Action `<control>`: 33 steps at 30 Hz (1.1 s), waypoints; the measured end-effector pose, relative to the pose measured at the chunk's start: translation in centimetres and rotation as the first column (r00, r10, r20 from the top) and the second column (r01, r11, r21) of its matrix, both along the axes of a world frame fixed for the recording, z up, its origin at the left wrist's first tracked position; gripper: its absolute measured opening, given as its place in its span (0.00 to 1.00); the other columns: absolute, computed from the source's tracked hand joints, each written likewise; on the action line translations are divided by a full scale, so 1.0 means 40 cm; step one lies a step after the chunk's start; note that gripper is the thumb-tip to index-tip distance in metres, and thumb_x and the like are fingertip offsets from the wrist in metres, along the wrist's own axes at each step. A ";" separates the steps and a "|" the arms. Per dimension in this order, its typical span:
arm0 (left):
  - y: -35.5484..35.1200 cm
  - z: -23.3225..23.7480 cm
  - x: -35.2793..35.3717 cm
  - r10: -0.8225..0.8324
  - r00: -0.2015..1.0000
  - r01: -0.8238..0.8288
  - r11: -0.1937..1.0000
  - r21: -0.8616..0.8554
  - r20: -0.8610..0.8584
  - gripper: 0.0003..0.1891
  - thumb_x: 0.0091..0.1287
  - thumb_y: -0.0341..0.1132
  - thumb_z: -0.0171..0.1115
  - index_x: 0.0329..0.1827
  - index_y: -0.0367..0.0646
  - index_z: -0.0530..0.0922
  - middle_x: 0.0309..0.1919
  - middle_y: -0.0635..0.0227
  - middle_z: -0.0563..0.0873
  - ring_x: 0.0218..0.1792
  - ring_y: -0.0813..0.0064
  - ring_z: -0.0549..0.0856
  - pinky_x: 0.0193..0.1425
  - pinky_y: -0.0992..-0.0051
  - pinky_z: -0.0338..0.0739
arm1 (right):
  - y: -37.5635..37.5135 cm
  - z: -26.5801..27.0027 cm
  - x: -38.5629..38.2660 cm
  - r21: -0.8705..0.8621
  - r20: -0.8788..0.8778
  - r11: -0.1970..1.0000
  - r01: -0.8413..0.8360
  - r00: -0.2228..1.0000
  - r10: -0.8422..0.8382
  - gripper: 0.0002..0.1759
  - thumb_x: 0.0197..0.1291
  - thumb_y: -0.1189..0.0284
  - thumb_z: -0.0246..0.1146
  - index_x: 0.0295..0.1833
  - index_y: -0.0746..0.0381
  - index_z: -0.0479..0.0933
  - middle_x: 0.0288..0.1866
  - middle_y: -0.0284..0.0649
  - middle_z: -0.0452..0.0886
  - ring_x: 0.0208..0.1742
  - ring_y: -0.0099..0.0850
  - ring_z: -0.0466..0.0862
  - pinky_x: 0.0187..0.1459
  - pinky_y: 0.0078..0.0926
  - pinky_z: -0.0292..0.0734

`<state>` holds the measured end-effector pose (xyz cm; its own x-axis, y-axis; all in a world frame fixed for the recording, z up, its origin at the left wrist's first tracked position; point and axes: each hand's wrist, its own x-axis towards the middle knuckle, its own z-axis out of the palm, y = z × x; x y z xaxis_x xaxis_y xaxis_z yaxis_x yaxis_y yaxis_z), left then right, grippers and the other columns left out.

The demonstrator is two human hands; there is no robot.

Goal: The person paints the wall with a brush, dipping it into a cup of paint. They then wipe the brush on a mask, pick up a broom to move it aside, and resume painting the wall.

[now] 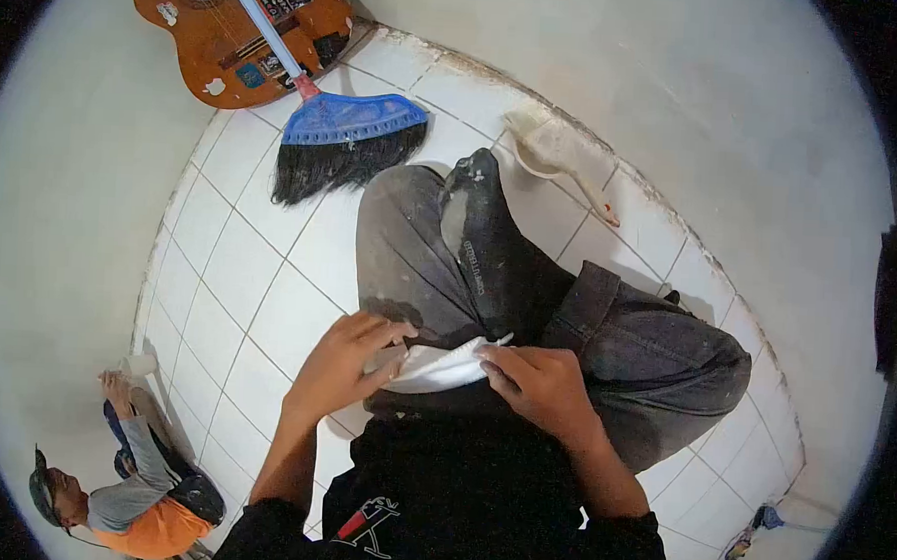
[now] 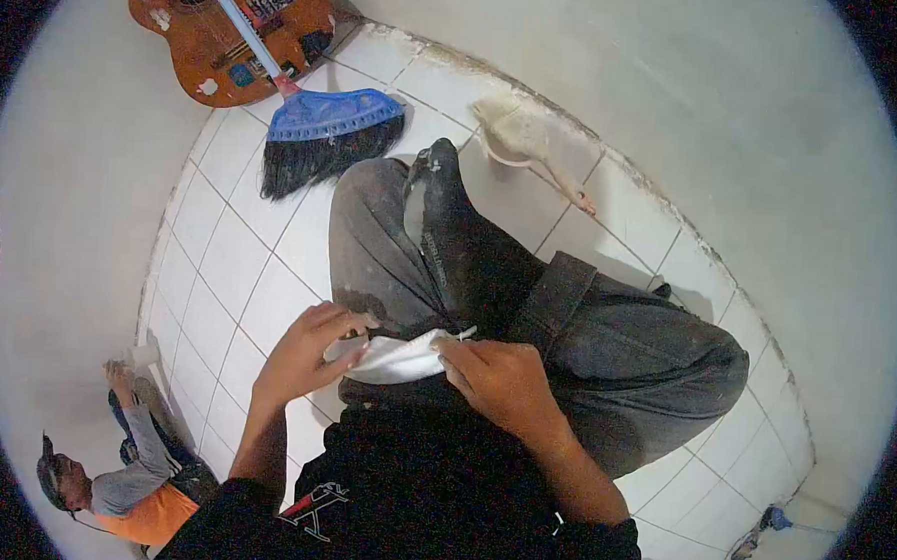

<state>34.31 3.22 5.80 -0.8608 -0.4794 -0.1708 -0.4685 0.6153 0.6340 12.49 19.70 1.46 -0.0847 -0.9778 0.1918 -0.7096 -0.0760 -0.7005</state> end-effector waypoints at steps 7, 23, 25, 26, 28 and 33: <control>0.043 0.087 -0.016 0.063 0.993 -0.046 0.987 0.155 -0.102 0.17 0.55 0.26 0.69 0.49 0.46 0.82 0.32 0.68 0.84 0.36 0.68 0.81 0.48 0.69 0.72 | 0.024 0.076 -0.026 -0.103 0.165 0.990 0.098 0.983 -0.080 0.15 0.53 0.74 0.70 0.48 0.57 0.81 0.33 0.40 0.85 0.29 0.35 0.86 0.30 0.30 0.83; 0.210 0.079 -0.245 0.030 0.962 -0.101 0.963 -0.251 -0.272 0.19 0.51 0.26 0.69 0.48 0.41 0.77 0.39 0.69 0.86 0.41 0.66 0.83 0.47 0.68 0.69 | 0.085 0.069 -0.014 0.195 0.546 0.882 0.429 0.700 -0.461 0.14 0.55 0.74 0.70 0.48 0.66 0.81 0.36 0.43 0.80 0.34 0.34 0.82 0.39 0.26 0.77; 0.209 0.058 -0.238 -0.012 0.964 -0.042 0.980 -0.195 -0.266 0.17 0.54 0.25 0.63 0.48 0.38 0.76 0.40 0.64 0.84 0.42 0.60 0.82 0.47 0.66 0.69 | 0.078 0.027 -0.019 0.047 0.562 0.900 0.433 0.733 -0.382 0.13 0.60 0.74 0.68 0.49 0.67 0.81 0.33 0.34 0.77 0.24 0.15 0.68 0.25 0.17 0.62; 0.211 0.044 -0.230 0.006 0.968 -0.043 0.989 -0.141 -0.251 0.16 0.54 0.25 0.62 0.48 0.37 0.76 0.41 0.61 0.83 0.42 0.58 0.81 0.47 0.64 0.70 | 0.075 0.019 -0.019 0.063 0.540 0.897 0.438 0.741 -0.400 0.13 0.61 0.73 0.68 0.49 0.68 0.81 0.33 0.34 0.80 0.25 0.14 0.69 0.26 0.16 0.63; 0.207 0.003 -0.212 0.032 0.969 -0.038 0.999 -0.018 -0.243 0.15 0.56 0.26 0.59 0.48 0.36 0.75 0.41 0.55 0.81 0.41 0.52 0.79 0.47 0.61 0.70 | 0.068 0.003 -0.015 0.095 0.570 0.880 0.466 0.699 -0.432 0.13 0.61 0.72 0.68 0.48 0.68 0.81 0.34 0.34 0.82 0.25 0.14 0.70 0.26 0.16 0.64; 0.191 -0.019 -0.211 0.093 0.956 -0.096 0.995 0.003 -0.277 0.14 0.54 0.27 0.64 0.45 0.38 0.75 0.36 0.60 0.80 0.39 0.56 0.79 0.46 0.63 0.71 | 0.070 0.003 -0.032 0.264 0.592 0.848 0.458 0.618 -0.518 0.10 0.57 0.72 0.70 0.43 0.65 0.83 0.34 0.37 0.87 0.27 0.17 0.77 0.30 0.19 0.72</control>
